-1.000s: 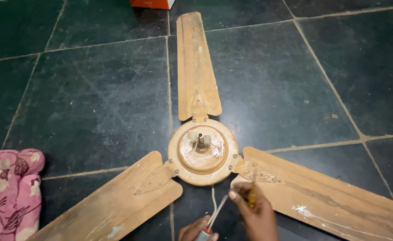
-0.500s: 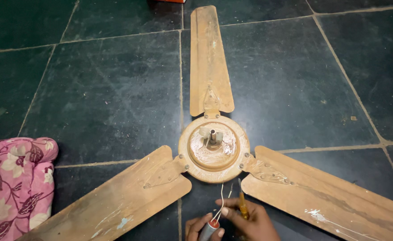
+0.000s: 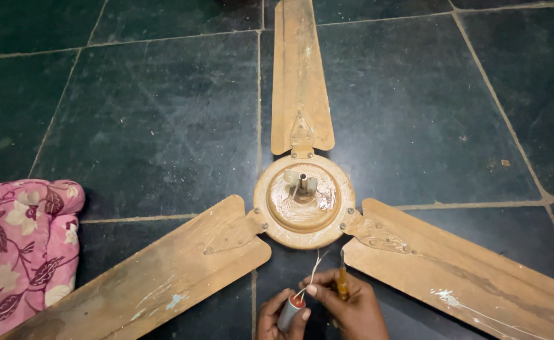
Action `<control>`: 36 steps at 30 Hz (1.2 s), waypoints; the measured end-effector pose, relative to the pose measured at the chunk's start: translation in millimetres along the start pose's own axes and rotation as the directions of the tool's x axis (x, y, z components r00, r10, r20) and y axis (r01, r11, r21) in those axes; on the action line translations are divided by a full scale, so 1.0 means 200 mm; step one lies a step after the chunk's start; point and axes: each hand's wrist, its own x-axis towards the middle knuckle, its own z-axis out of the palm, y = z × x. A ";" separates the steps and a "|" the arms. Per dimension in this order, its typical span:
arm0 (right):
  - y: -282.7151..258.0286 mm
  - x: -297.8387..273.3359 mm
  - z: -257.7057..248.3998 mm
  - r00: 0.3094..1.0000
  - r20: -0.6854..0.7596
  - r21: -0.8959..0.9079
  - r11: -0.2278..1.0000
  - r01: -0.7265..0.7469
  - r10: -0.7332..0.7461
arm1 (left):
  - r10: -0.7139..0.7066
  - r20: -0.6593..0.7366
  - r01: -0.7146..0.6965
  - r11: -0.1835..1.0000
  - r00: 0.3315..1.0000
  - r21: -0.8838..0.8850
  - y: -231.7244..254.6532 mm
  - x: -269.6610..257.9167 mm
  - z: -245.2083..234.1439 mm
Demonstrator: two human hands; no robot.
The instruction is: The person works on a ceiling fan lying on the floor, using a screwdriver to remove and reinsert screws on the fan blades and motor housing. They also handle a small cylindrical capacitor, connecting and disconnecting its wires.
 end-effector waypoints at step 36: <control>-0.22 -0.02 -0.04 0.907 -0.410 -0.158 0.987 0.036 -0.098 | 0.234 0.081 -0.248 0.903 0.969 0.351 0.30 0.11 -0.01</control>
